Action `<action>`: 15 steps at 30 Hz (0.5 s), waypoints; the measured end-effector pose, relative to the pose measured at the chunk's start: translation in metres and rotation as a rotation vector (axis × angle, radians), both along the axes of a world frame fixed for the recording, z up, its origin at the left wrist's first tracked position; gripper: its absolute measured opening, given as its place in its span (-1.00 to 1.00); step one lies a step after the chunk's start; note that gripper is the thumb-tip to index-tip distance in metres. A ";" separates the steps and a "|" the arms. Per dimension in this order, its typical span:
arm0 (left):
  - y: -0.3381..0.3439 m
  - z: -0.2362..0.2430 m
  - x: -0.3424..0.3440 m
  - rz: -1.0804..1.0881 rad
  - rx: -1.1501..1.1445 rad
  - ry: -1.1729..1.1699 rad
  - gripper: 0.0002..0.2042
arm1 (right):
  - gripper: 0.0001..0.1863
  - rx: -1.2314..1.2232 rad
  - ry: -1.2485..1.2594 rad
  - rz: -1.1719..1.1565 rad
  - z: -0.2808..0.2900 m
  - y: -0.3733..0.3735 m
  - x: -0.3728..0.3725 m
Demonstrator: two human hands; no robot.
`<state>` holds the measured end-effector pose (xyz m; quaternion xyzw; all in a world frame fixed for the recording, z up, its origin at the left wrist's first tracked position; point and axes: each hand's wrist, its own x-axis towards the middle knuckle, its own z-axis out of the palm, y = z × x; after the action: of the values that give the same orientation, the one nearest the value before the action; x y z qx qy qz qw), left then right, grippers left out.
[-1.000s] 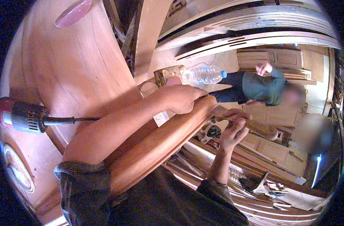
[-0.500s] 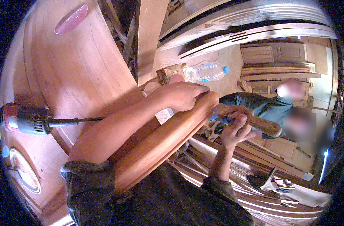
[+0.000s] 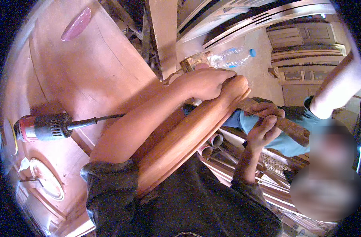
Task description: The person applies wood filler to a wooden panel using a putty knife, sands the edges of a curved wood piece by hand with sandpaper, and uses a brush to apply a substance to the wood surface.
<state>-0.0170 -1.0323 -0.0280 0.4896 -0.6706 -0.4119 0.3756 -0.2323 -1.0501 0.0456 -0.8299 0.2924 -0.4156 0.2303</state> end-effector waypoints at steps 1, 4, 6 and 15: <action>0.001 -0.001 0.001 0.011 0.001 -0.011 -0.43 | -0.59 -0.023 0.020 0.006 0.001 0.000 0.002; 0.001 -0.003 0.000 0.027 -0.001 -0.024 -0.43 | -0.60 -0.054 0.009 -0.016 0.001 -0.001 0.006; -0.001 -0.002 -0.001 0.018 -0.011 -0.005 -0.43 | -0.59 -0.035 0.007 -0.006 0.006 0.002 0.008; -0.003 -0.009 -0.003 0.047 -0.067 0.015 -0.47 | -0.58 0.044 -0.023 -0.004 0.009 0.005 0.012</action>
<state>-0.0199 -1.0354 -0.0368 0.4889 -0.6696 -0.3839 0.4065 -0.2207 -1.0447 0.0541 -0.8192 0.3004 -0.4191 0.2509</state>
